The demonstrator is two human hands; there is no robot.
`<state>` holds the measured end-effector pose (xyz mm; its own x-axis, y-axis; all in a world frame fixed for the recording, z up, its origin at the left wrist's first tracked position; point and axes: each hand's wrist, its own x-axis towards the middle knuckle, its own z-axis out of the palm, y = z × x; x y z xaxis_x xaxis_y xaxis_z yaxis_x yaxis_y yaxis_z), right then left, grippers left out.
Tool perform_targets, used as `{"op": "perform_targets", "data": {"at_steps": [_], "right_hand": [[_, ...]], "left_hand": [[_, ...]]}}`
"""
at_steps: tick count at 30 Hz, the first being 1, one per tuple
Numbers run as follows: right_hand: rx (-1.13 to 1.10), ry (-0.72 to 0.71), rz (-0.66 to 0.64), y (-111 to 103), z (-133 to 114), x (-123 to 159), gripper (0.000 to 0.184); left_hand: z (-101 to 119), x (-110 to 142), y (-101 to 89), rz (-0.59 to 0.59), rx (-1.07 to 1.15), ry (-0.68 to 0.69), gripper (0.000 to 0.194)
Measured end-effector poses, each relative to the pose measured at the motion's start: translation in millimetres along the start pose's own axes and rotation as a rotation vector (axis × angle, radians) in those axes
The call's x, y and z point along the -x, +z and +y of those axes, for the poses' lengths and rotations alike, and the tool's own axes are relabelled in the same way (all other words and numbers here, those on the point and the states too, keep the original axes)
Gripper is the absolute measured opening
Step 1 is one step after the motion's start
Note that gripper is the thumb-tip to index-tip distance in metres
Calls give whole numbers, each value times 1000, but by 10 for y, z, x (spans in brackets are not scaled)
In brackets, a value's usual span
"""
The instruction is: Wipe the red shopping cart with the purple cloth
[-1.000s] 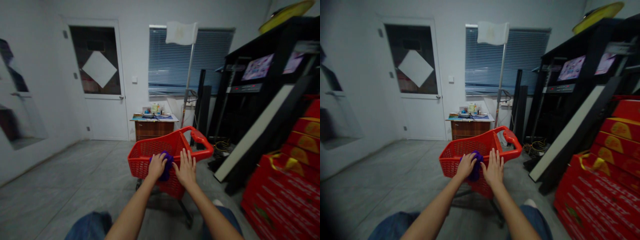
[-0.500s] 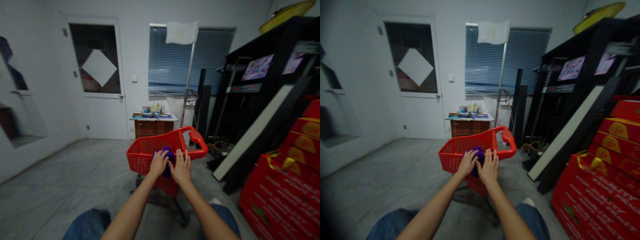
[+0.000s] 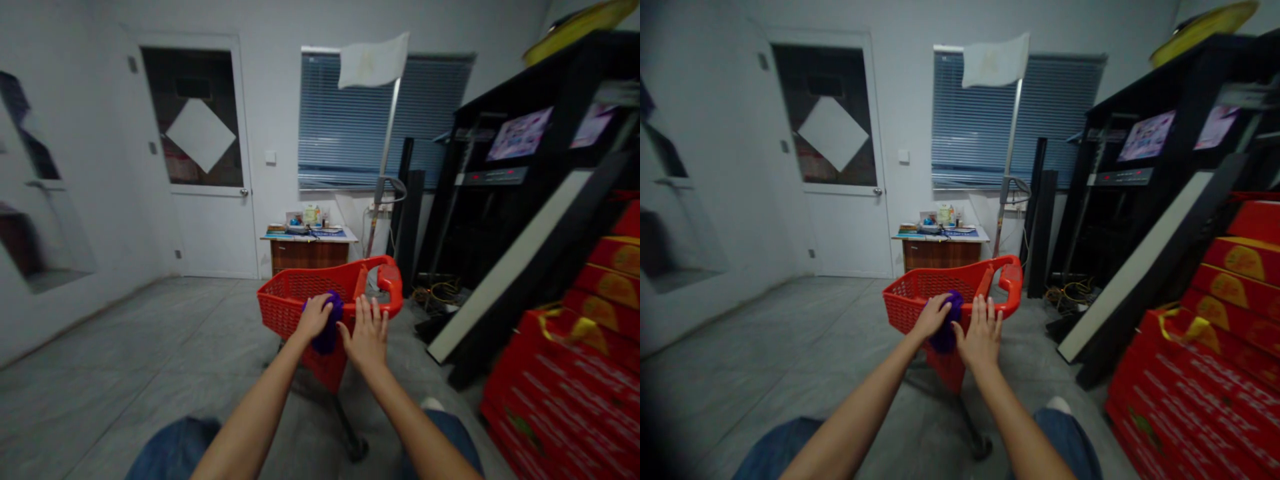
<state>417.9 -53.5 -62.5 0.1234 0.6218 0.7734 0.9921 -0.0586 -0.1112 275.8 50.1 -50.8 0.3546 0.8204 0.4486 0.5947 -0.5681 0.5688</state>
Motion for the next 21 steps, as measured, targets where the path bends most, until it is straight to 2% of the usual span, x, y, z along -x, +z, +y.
{"op": "perform_targets", "data": {"at_steps": [2,4,9,12,14,17,21], "right_hand": [[-3,-9,-17,-5,-65,6,71],[-4,-22,-39,-25,-120,10,71],[-24,-59,-67,-136,-192,21,72],[-36,-20,23,-214,-99,30,76],[-49,21,88,-243,6,35,78],[-100,1,107,-241,117,31,81],[-160,12,113,-222,118,19,84]], "left_hand": [[101,7,56,14,61,66,38],[91,0,68,29,84,72,38],[-270,-80,-55,71,36,-58,36],[-453,-139,-151,76,24,-86,35],[-468,-159,-183,75,27,-91,35],[-287,-127,-152,64,49,-59,34],[136,6,-32,76,122,133,33]]}}
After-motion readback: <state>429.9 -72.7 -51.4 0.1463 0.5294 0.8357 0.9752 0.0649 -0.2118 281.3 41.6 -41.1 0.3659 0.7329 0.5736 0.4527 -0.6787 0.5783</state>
